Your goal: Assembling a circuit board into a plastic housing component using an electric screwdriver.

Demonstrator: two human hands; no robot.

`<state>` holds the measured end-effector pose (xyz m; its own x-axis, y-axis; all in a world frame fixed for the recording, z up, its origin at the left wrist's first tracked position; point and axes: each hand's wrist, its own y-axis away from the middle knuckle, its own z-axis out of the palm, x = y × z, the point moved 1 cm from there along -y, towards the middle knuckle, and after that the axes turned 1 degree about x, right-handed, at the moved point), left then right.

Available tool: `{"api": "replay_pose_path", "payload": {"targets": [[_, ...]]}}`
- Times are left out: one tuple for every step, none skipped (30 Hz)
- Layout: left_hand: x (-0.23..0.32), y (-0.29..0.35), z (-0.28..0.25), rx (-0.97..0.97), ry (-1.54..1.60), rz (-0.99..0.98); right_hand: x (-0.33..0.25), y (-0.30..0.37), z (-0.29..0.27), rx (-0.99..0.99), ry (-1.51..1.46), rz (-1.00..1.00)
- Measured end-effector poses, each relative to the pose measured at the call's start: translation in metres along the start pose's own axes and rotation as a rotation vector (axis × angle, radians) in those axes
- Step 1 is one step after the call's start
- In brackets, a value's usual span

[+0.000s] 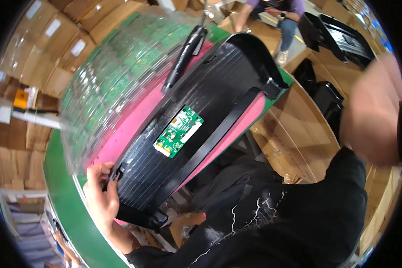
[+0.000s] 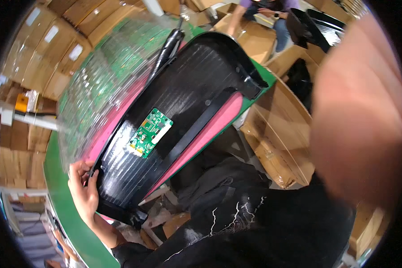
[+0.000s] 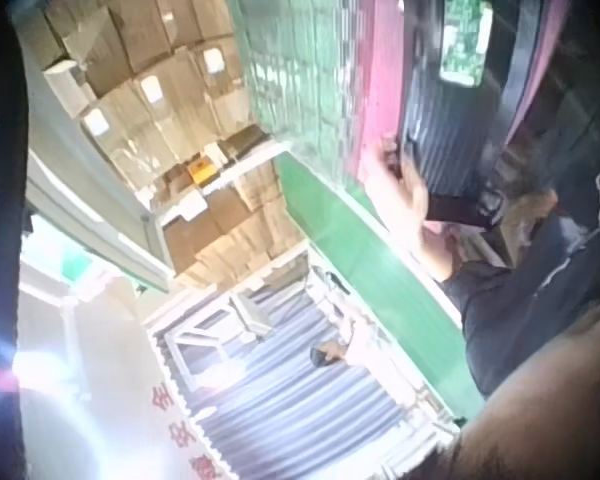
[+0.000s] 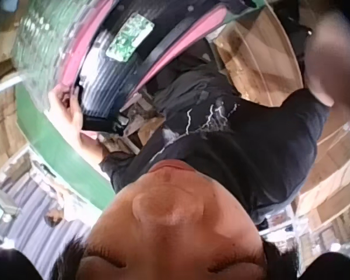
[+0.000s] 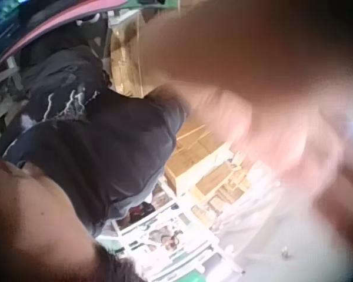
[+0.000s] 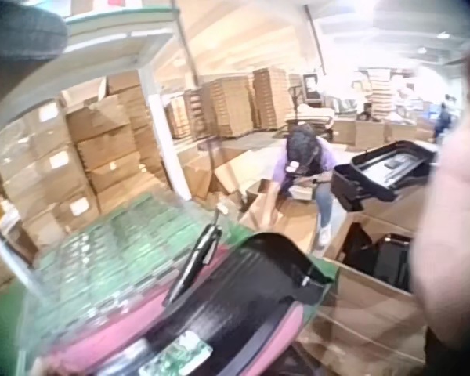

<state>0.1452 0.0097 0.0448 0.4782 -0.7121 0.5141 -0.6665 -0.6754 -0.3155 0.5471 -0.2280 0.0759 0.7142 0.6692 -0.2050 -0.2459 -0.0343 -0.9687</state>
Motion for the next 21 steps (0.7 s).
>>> {"api": "replay_pose_path", "payload": {"targets": [[0.003, 0.018, -0.008, 0.075, -0.095, 0.014, 0.008, 0.002, 0.009, 0.009, -0.047, 0.026], [0.005, 0.025, -0.009, 0.119, -0.107, 0.051, 0.012, -0.002, 0.016, 0.007, -0.054, 0.051], [0.007, 0.029, -0.009, 0.165, -0.12, 0.088, 0.018, -0.005, 0.023, 0.005, -0.063, 0.075], [0.011, 0.046, -0.015, 0.264, -0.067, 0.048, 0.032, 0.007, 0.04, 0.023, -0.14, 0.109], [0.008, 0.048, -0.009, 0.283, -0.059, 0.038, 0.038, -0.004, 0.047, -0.002, -0.145, 0.117], [0.002, 0.056, -0.014, 0.399, 0.04, 0.001, 0.048, -0.001, 0.061, -0.006, -0.188, 0.141], [-0.004, 0.061, -0.018, 0.52, 0.141, -0.023, 0.057, -0.001, 0.075, -0.011, -0.228, 0.156], [-0.017, 0.066, -0.026, 0.596, 0.155, 0.001, 0.059, -0.009, 0.089, -0.029, -0.234, 0.162], [-0.025, 0.073, -0.037, 0.704, 0.02, 0.021, 0.063, -0.019, 0.096, -0.065, -0.26, 0.166], [-0.025, 0.091, -0.044, 0.867, -0.102, -0.111, 0.065, -0.033, 0.102, -0.102, -0.279, 0.16], [-0.023, 0.109, -0.057, 0.955, -0.06, -0.189, 0.073, -0.057, 0.105, -0.146, -0.313, 0.118], [-0.023, 0.129, -0.069, 1.019, -0.215, -0.239, 0.082, -0.087, 0.106, -0.176, -0.338, 0.048], [-0.021, 0.136, -0.072, 1.095, -0.004, -0.225, 0.089, -0.116, 0.11, -0.179, -0.35, -0.032], [-0.018, 0.139, -0.074, 1.171, 0.18, -0.19, 0.086, -0.145, 0.108, -0.173, -0.342, -0.111], [-0.011, 0.143, -0.083, 1.346, -0.112, -0.183, 0.075, -0.172, 0.107, -0.159, -0.333, -0.18], [0.014, 0.139, -0.08, 1.5, -0.102, -0.234, 0.06, -0.194, 0.11, -0.135, -0.313, -0.249], [0.017, 0.131, -0.083, 1.525, 0.035, -0.326, 0.045, -0.212, 0.108, -0.097, -0.266, -0.321], [0.007, 0.127, -0.11, 1.583, 0.048, -0.234, 0.029, -0.225, 0.115, -0.047, -0.264, -0.388], [-0.007, 0.13, -0.143, 1.607, 0.078, -0.205, 0.016, -0.223, 0.13, 0.005, -0.259, -0.433], [-0.019, 0.134, -0.165, 1.636, 0.129, -0.202, 0.003, -0.228, 0.14, 0.027, -0.256, -0.481], [-0.034, 0.137, -0.15, 1.66, 0.21, -0.26, 0.003, -0.23, 0.141, -0.011, -0.252, -0.516]]}}
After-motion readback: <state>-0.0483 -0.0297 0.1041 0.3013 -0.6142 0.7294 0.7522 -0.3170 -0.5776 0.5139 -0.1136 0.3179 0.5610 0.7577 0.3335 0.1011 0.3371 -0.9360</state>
